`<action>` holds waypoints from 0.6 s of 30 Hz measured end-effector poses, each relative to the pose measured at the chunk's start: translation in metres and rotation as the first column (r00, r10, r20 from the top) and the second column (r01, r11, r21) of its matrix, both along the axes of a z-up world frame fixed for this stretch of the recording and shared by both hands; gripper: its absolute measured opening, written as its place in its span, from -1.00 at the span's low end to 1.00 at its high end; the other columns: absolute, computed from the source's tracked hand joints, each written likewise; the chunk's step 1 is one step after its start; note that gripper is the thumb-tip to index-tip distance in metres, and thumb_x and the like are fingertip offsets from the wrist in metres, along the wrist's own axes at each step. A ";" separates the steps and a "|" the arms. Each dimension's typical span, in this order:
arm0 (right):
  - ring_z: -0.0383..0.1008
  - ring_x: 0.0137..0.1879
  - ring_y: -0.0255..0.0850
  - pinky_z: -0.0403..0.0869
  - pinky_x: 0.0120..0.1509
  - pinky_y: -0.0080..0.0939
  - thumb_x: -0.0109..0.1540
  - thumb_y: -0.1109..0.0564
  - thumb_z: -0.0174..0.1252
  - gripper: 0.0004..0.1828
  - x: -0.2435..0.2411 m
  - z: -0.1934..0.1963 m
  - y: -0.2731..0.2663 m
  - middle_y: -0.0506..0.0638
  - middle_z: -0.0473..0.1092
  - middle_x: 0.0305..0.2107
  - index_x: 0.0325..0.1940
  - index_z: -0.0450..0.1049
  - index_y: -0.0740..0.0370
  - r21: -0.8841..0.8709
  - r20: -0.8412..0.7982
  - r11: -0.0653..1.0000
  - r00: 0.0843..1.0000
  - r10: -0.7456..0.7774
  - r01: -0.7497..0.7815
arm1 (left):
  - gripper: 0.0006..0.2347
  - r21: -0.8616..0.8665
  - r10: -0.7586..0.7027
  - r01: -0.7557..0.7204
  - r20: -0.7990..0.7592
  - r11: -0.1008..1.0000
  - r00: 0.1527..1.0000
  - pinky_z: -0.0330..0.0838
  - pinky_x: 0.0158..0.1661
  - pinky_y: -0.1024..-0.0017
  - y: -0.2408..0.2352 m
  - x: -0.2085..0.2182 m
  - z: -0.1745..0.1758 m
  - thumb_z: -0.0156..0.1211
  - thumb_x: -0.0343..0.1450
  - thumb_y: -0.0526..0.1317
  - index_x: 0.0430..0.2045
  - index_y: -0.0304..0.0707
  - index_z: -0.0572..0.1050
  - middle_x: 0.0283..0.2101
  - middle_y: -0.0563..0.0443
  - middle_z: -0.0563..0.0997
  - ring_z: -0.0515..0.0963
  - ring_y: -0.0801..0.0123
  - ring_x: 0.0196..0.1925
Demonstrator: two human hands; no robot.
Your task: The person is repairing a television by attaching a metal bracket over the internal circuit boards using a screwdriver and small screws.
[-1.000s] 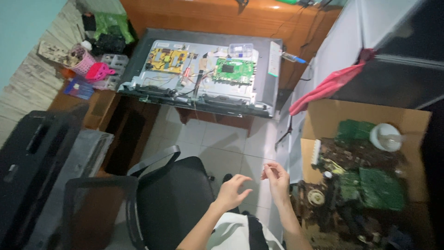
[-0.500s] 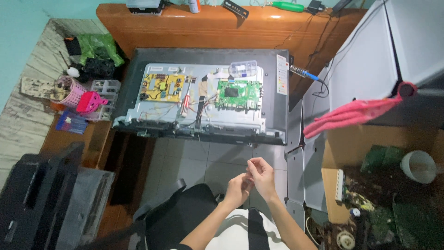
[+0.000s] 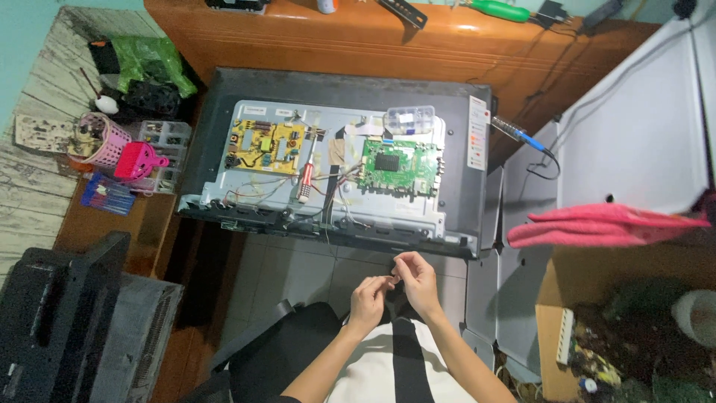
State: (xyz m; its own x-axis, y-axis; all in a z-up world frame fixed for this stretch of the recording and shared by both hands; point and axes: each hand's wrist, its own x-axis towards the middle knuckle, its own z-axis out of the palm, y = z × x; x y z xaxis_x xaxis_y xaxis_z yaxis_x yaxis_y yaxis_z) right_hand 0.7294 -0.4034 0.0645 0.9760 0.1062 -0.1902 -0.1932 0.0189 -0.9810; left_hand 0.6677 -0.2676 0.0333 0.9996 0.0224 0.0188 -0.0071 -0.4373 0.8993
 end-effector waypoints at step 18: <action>0.48 -0.54 -0.21 0.53 -0.37 -0.27 0.30 0.22 0.12 -0.91 0.183 -0.040 0.037 0.13 0.45 -0.60 -0.20 0.49 0.31 0.165 -0.021 0.984 0.997 0.075 -0.070 | -0.67 -0.127 0.316 -0.311 0.024 0.942 0.948 0.20 -0.61 0.50 0.038 0.135 0.003 -0.28 0.58 -0.10 -0.54 -0.13 0.38 -0.79 0.05 0.34 0.29 0.41 -0.73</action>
State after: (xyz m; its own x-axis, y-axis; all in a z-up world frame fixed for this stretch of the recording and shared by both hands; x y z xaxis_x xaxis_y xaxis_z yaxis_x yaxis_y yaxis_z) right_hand 0.9127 -0.3665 0.0242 0.9594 0.2082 -0.1905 -0.2263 0.1643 -0.9601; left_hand 0.8032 -0.2291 0.0363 0.9399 0.3391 0.0402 0.0722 -0.3122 0.9473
